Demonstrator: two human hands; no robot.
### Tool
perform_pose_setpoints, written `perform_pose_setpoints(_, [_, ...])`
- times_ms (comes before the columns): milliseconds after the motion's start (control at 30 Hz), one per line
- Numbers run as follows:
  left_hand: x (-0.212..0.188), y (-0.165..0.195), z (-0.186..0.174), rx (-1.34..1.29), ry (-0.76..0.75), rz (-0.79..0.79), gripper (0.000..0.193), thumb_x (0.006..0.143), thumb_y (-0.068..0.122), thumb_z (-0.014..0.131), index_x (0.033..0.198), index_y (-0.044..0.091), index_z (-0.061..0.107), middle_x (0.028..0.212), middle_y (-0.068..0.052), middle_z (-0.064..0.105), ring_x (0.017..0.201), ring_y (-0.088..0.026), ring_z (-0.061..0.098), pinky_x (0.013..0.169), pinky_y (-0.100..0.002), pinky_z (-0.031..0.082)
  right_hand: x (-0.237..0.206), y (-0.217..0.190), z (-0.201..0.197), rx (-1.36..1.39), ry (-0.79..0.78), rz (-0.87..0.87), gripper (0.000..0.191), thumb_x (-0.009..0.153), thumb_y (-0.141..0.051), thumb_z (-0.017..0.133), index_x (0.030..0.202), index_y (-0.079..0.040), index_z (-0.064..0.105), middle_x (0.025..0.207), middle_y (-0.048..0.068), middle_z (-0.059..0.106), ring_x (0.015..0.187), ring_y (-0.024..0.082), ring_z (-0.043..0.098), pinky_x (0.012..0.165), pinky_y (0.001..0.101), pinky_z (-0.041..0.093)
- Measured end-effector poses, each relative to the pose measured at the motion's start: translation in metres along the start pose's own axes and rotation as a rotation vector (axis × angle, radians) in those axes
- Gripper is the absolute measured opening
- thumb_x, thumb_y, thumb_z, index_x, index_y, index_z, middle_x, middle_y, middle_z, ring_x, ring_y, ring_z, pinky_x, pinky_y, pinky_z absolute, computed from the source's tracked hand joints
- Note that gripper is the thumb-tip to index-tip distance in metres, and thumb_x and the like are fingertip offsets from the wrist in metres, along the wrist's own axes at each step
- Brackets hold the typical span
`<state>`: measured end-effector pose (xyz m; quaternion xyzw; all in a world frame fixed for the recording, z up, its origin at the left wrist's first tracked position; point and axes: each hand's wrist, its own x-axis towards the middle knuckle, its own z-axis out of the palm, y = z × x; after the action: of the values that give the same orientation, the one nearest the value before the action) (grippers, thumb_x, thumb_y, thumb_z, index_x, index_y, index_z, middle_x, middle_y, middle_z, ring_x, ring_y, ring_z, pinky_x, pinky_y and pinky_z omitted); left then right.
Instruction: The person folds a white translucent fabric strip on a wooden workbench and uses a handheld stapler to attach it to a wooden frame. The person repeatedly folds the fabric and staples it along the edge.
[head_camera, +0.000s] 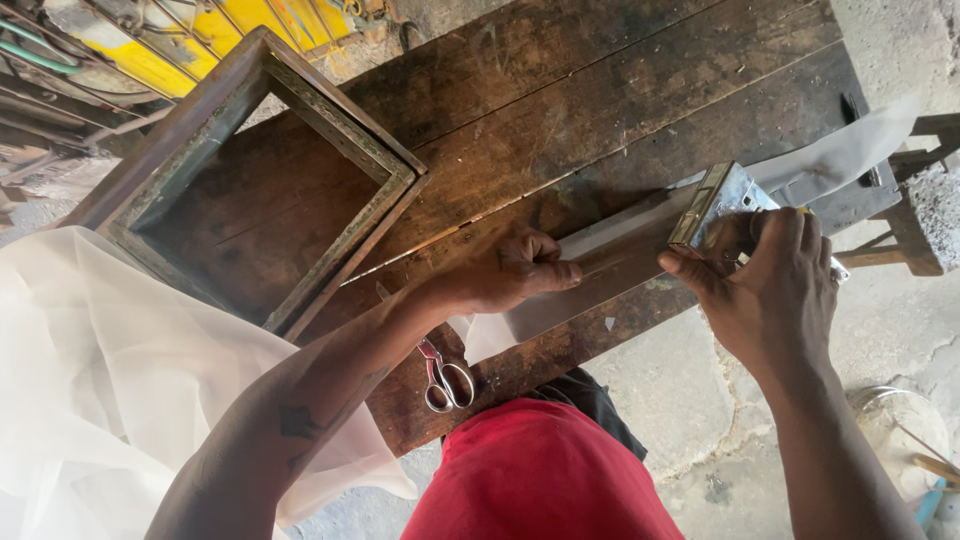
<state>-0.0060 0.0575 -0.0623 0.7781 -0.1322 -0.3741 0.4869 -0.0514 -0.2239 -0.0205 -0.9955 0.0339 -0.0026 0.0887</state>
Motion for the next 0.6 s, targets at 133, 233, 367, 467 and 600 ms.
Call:
perform_pose_setpoints(133, [0.002,-0.001,0.001,0.004,-0.009,0.042,0.040,0.093,0.051,0.066,0.075,0.016,0.072,0.058,0.004,0.058,0.054,-0.009,0.049,0.053,-0.031,0.041,-0.002,-0.002,-0.002,0.029,-0.040,0.047,0.082,0.078,-0.071,0.076,0.112,-0.003,0.045,0.111,0.018,0.052,0.110,0.037,0.054,0.094,0.0571,0.045])
perform_pose_setpoints(233, [0.004,-0.002,0.000,0.023,-0.015,0.071,0.043,0.094,0.051,0.065,0.072,0.015,0.069,0.057,0.004,0.055,0.053,-0.009,0.048,0.054,-0.031,0.041,-0.004,-0.002,-0.003,0.029,-0.021,0.021,0.079,0.081,-0.072,0.074,0.111,-0.004,0.046,0.110,0.016,0.053,0.112,0.036,0.054,0.097,0.0567,0.046])
perform_pose_setpoints(367, [0.003,-0.003,-0.001,-0.033,-0.053,0.042,0.039,0.094,0.050,0.063,0.074,0.016,0.070,0.057,0.006,0.056,0.051,-0.009,0.046,0.051,-0.030,0.043,-0.001,-0.005,-0.006,0.006,-0.020,-0.008,0.078,0.083,-0.071,0.073,0.110,-0.003,0.047,0.109,0.018,0.052,0.108,0.036,0.054,0.091,0.0547,0.047])
perform_pose_setpoints(467, [0.007,-0.004,-0.001,-0.027,-0.041,0.109,0.037,0.095,0.048,0.065,0.076,0.016,0.073,0.058,0.005,0.057,0.052,-0.007,0.047,0.050,-0.029,0.040,0.002,-0.008,-0.012,-0.053,-0.040,-0.015,0.071,0.085,-0.067,0.074,0.106,-0.004,0.052,0.109,0.017,0.055,0.108,0.035,0.055,0.090,0.0539,0.048])
perform_pose_setpoints(600, [0.013,-0.010,-0.005,-0.103,-0.054,0.126,0.035,0.096,0.043,0.064,0.078,0.014,0.074,0.056,0.005,0.058,0.047,-0.007,0.045,0.045,-0.029,0.040,-0.014,-0.001,-0.043,-0.001,-0.169,0.096,0.057,0.093,-0.055,0.067,0.118,-0.005,0.061,0.107,0.016,0.060,0.097,0.029,0.060,0.085,0.0503,0.051])
